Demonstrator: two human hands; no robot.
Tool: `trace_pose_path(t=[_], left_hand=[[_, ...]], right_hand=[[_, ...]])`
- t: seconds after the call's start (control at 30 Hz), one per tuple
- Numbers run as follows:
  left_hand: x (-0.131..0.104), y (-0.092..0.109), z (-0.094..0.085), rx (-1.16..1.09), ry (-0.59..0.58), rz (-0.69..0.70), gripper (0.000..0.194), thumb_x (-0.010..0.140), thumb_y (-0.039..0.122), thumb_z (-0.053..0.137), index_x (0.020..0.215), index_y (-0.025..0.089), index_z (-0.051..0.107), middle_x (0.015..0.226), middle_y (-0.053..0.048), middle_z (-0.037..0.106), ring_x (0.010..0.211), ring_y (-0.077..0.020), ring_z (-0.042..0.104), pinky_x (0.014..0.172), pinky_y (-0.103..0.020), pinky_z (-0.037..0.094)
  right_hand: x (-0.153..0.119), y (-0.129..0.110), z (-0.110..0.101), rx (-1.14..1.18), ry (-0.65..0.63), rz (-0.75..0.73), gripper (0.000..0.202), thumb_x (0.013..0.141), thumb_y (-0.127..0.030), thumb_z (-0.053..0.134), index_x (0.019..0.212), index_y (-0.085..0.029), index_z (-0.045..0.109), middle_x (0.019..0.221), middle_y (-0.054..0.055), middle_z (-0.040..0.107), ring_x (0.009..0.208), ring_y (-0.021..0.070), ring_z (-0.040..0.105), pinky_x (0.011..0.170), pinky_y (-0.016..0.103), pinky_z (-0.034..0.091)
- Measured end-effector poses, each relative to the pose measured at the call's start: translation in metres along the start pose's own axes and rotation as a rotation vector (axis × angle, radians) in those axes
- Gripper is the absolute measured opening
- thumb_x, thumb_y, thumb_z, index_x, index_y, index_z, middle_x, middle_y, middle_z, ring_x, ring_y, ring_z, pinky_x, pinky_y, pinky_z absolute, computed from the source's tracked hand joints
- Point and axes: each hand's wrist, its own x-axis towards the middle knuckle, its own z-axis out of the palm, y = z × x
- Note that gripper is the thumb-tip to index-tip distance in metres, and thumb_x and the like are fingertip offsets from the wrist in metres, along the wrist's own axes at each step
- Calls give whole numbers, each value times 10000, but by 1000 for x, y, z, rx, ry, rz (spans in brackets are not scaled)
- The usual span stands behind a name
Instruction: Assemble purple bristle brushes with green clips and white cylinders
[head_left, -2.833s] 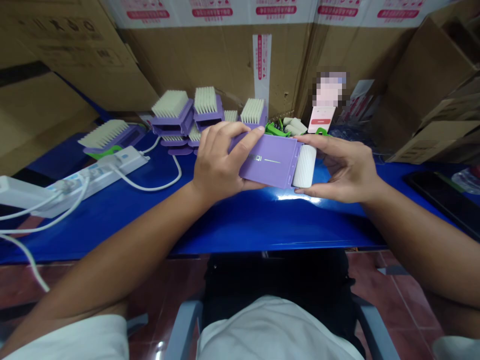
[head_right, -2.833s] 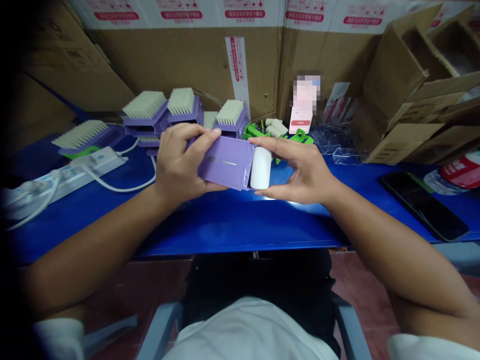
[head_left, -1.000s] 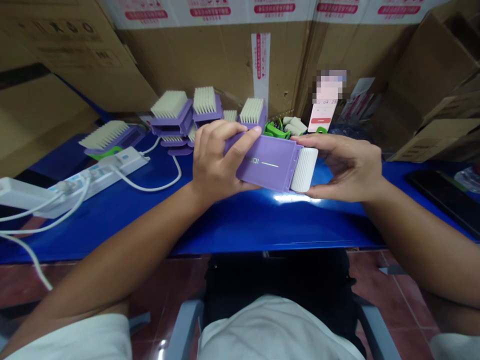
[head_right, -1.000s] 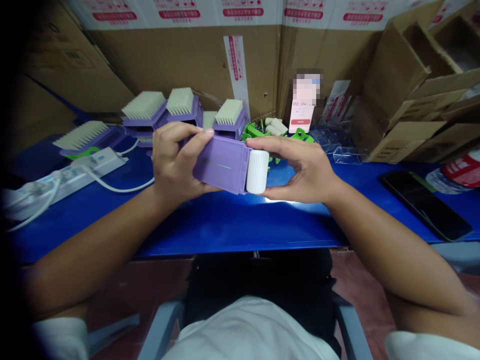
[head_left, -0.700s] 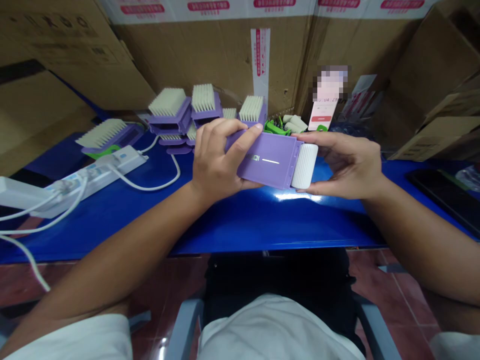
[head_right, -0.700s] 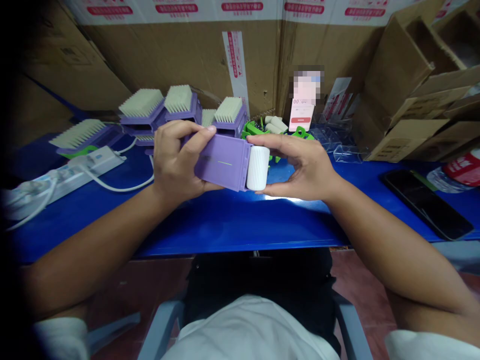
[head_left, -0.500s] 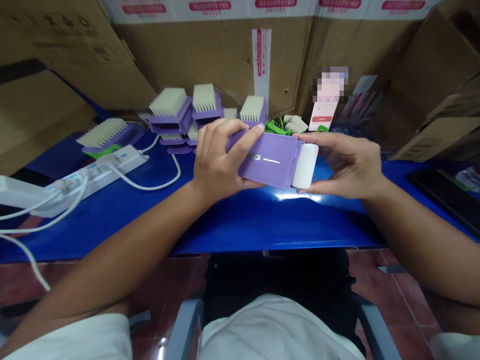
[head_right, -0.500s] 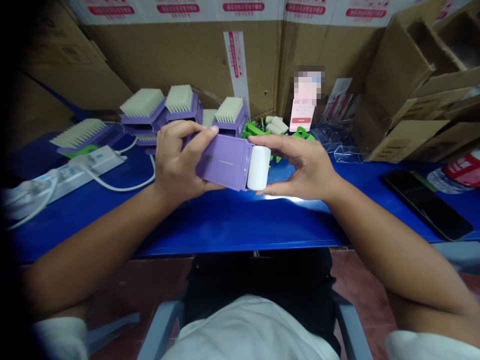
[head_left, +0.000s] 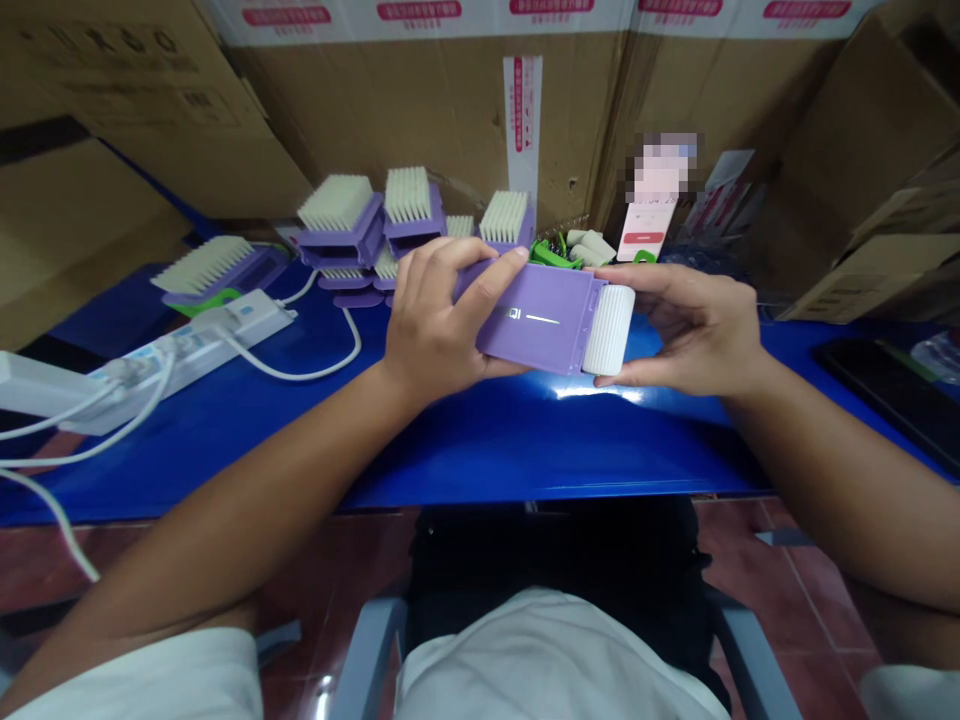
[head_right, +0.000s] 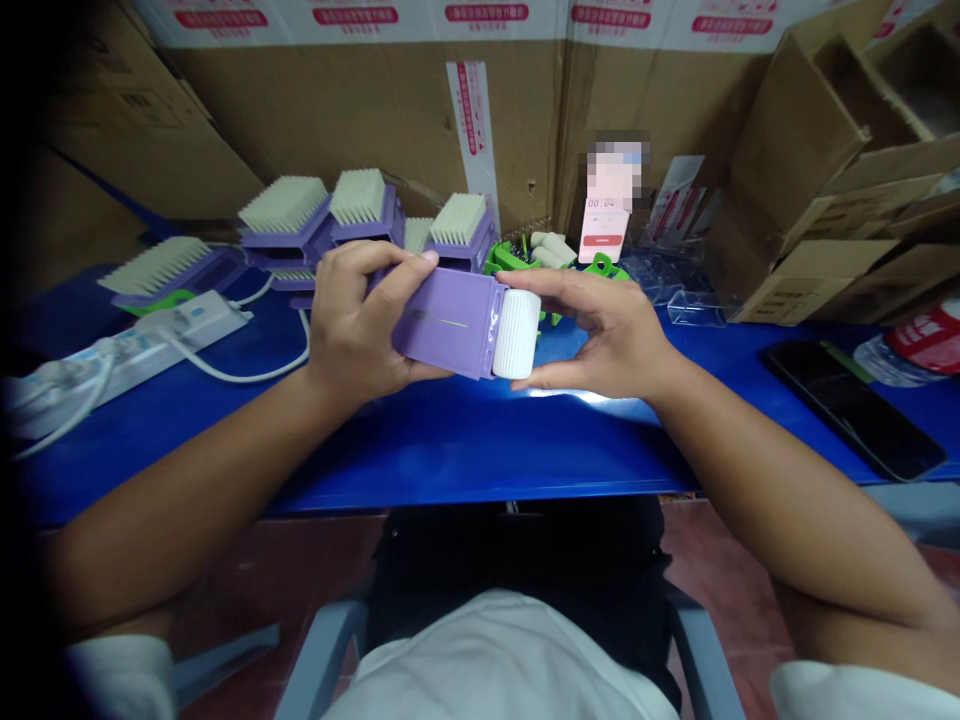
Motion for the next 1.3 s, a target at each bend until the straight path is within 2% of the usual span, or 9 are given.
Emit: trace_pose_path(t=[0.13,0.27,0.43,0.53,0.67,0.83,1.0,1.13,1.3], left_hand=[[6,4,-8,-106,-80,-62,1094,769,991,737,1557,235,674,1438,-195,724,1345,-434,673,1204,-591,487],[14,11,-18,-328,-264,-263,872,746,914,833,1364,299,799,1372,-107,804,1305,-388,735,1195,-512,544],[21,15,-22,-525,-349,-501,743,724,883,866,1168,288,861,1180,-59,859,1119,-312,793,1035,-403,617],[23,17,-19,-667,-441,-587,762,716,860,881,1150,234,868,1109,-72,862,1009,-290,796,923,-380,635],[24,19,-13,-814,-533,-683,786,718,810,904,1230,216,852,1164,-79,861,1042,-290,796,904,-369,642],[22,24,-8,-861,-538,-701,761,787,821,836,1229,201,839,1132,-78,856,996,-278,783,888,-383,627],[20,32,-6,-893,-550,-652,717,827,828,804,1181,207,848,1083,-62,849,961,-259,771,863,-360,598],[18,35,-4,-926,-547,-674,749,795,839,834,1196,206,846,1056,-61,850,924,-254,769,810,-348,599],[16,38,0,-1013,-508,-681,726,780,806,869,1169,194,835,1065,-78,853,968,-261,790,842,-349,619]], right_hand=[[2,1,1,83,-12,13,901,630,-403,1124,1453,-415,759,1420,44,805,1258,369,813,1093,593,702],[5,5,6,129,-52,80,843,801,-380,1035,1552,-408,654,1236,29,845,1070,280,845,935,485,742],[5,7,12,-72,62,85,454,916,-523,919,1338,-389,822,1465,53,755,1413,363,712,1075,554,681],[3,7,14,-67,26,91,462,985,-545,839,1415,-384,784,1387,55,797,1294,333,768,1063,531,675],[2,10,15,-45,-25,115,466,1034,-598,755,1416,-333,745,1360,66,795,1265,314,762,1125,529,627],[0,13,22,-50,-28,115,643,947,-734,781,1427,-328,652,1353,79,721,1239,331,724,1115,545,619],[-5,13,33,-174,133,16,426,1066,-667,624,1335,-338,648,1156,62,691,1017,298,708,987,528,639],[-4,11,38,-222,179,-39,353,1111,-622,545,1271,-325,650,1083,53,686,931,281,690,877,505,629],[-3,1,44,-165,268,47,398,1162,-611,422,1141,-311,683,1008,43,687,900,270,675,862,490,593]])
